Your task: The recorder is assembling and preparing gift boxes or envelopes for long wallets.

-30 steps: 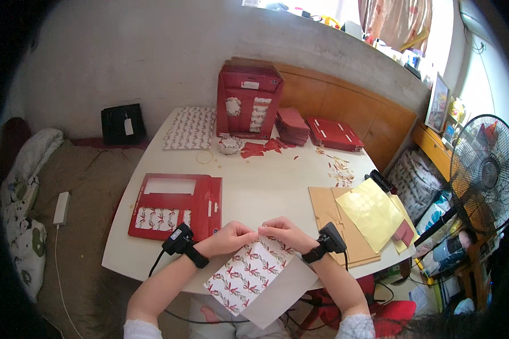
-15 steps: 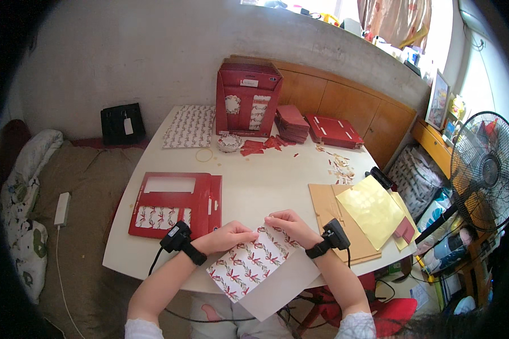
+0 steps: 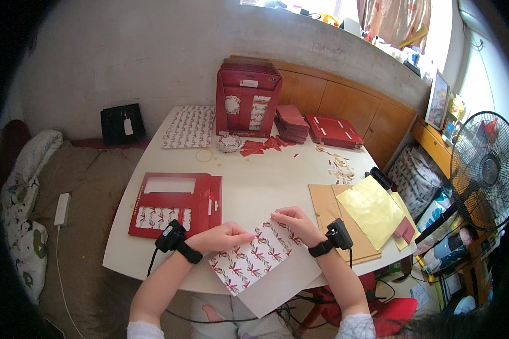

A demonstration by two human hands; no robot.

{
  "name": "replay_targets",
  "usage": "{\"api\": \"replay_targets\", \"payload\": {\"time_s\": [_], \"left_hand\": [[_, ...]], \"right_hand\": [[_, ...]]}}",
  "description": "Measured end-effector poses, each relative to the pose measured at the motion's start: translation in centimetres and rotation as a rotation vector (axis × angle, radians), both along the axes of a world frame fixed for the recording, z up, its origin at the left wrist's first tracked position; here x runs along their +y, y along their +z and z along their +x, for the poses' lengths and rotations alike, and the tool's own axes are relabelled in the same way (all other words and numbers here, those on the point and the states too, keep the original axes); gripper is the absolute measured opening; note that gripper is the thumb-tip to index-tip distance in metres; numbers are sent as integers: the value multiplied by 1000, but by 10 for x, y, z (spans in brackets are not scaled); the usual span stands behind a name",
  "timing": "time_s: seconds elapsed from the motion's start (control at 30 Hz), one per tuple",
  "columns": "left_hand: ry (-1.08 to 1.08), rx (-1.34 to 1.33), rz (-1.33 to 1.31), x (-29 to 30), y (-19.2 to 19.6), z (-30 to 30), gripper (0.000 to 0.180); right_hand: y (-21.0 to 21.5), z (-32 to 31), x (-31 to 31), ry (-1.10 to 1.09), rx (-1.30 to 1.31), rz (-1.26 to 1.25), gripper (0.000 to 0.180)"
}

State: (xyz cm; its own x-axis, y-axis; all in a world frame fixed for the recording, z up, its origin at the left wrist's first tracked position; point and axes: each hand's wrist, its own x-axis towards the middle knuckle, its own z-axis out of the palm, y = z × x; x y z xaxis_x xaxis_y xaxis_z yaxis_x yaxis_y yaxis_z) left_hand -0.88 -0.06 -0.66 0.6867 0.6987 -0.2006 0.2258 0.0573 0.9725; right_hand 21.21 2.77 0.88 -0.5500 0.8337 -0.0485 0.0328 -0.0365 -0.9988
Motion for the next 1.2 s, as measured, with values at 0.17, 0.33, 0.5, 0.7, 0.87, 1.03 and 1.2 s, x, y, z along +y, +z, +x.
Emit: {"api": "replay_targets", "payload": {"time_s": [0.17,0.33,0.5,0.7,0.87,1.03,1.2], "left_hand": [[50,0,-41,-3,11,5,33],[28,-24,15,0,10,-5,31],[0,-28,10,-1,13,-4,31],[-14,2,45,4,3,-7,32],[9,-35,-35,0,13,-6,34],[-6,-41,-34,1,10,-8,34],[35,-42,-59,3,4,-11,33]], "right_hand": [[-6,7,3,-69,-2,-43,23],[-1,7,6,-118,35,-64,22],[0,8,6,-105,32,-51,21],[1,9,5,-110,48,-19,20],[2,19,8,-144,35,-69,21],[4,15,8,-137,89,-35,17],[-2,18,11,-156,59,-14,21]]}}
